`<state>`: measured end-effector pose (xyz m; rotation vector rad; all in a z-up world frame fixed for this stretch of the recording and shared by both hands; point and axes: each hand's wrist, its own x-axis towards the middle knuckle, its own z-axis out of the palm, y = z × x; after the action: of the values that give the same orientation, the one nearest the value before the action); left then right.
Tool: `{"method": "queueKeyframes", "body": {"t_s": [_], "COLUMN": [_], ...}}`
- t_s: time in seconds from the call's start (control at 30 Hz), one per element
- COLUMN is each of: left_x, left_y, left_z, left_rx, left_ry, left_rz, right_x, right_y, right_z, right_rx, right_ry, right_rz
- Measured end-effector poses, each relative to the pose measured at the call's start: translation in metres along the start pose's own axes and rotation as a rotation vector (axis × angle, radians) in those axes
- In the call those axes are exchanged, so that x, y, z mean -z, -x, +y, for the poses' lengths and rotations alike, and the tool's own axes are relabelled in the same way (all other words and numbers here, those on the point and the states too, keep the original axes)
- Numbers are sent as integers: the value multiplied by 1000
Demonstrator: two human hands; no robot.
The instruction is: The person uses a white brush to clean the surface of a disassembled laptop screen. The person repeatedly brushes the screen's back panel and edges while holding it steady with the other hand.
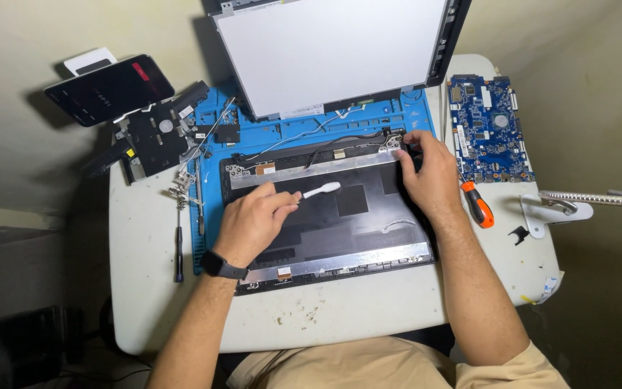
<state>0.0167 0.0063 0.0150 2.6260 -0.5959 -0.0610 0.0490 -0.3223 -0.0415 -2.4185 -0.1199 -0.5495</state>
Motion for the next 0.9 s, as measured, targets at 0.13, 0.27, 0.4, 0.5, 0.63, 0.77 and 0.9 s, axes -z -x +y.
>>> {"method": "queueKeyframes", "body": {"t_s": [0.13, 0.27, 0.4, 0.5, 0.63, 0.77, 0.9], "left_x": [-22, -29, -21, -10, -33, -58, -64], "left_y": [-9, -6, 2, -5, -27, -57, -73], "left_z": [3, 32, 40, 33, 29, 25, 39], "left_rx": [-10, -123, -186, -133, -150, -168, -217], "left_ry": [-71, -12, 53, -2, -22, -58, -30], "left_rz": [74, 36, -66, -66, -28, 83, 82], "right_x": [-2, -6, 0, 2, 9, 14, 18], "right_y": [-1, 1, -1, -4, -7, -9, -10], "right_z": [-3, 2, 0, -3, -3, -5, -5], "right_rx": [-23, -34, -75, -172, -236, -302, -329], "right_ry": [-8, 1, -49, -151, -199, -283, -335], "right_rz": [20, 11, 23, 35, 45, 17, 19]}}
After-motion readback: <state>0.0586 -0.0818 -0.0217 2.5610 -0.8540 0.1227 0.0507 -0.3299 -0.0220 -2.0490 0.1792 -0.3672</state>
